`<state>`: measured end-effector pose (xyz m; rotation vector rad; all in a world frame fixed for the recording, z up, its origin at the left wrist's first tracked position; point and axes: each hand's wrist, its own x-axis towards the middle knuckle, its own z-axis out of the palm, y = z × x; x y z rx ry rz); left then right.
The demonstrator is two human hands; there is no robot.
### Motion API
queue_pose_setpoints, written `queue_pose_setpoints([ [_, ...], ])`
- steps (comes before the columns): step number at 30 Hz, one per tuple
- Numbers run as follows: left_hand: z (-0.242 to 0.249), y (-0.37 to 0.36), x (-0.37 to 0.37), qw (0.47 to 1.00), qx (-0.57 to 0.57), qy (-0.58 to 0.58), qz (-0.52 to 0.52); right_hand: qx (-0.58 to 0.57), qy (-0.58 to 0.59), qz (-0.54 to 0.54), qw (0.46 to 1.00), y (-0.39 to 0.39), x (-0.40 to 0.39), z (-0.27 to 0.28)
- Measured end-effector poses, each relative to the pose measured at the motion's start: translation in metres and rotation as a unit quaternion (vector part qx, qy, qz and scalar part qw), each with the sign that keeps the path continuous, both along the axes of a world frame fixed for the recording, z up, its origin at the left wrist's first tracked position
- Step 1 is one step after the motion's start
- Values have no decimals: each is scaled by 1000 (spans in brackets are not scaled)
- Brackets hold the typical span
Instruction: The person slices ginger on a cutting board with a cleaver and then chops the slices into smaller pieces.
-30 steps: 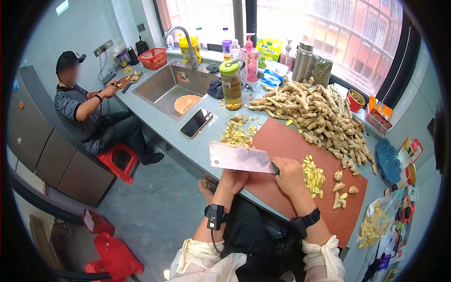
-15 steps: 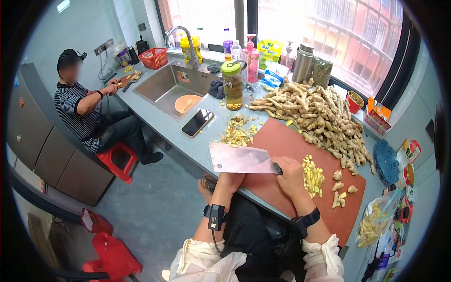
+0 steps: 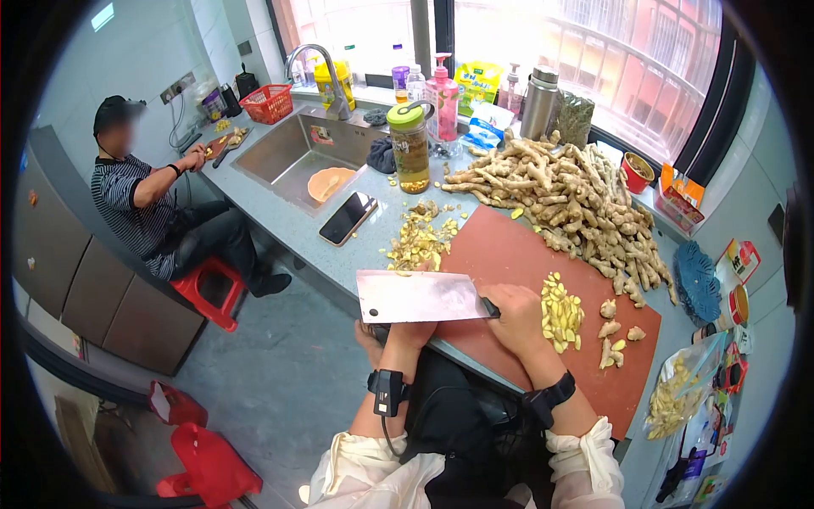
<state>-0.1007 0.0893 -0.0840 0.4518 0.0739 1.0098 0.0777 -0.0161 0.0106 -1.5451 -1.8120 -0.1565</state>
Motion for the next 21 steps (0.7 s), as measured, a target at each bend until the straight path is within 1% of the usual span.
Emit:
queue_pose_setpoints([
  [1, 5, -4, -1, 999, -7, 29, 11, 13, 5, 3, 1000, 0, -1, 1],
  [2, 2, -2, -1, 999, -7, 30, 10, 25, 10, 6, 1000, 0, -2, 1],
  [4, -7, 2, -1, 998, 21, 63, 14, 28, 11, 4, 1000, 2, -3, 2],
  [5, -11, 4, -2, 998, 21, 64, 11, 30, 11, 3, 999, 2, -3, 2],
  [8, -6, 2, -2, 997, 57, 46, -3, 47, 20, 6, 999, 2, -2, -1],
  [10, -4, -4, 0, 994, -17, 97, 41, 41, 25, 6, 999, 2, -2, -2],
  [13, 22, -16, 0, 995, -40, 75, 59, 33, 24, 9, 999, 1, -1, -4],
  [17, 25, -15, -3, 999, -10, 39, 18, 29, 5, 6, 1000, 1, -1, -4],
  [19, 30, -17, 3, 992, -46, 105, 49, 22, -10, -5, 1000, 1, 1, -4],
  [21, 34, -21, 2, 989, -51, 128, 56, 15, -24, -17, 999, 0, 1, -4],
])
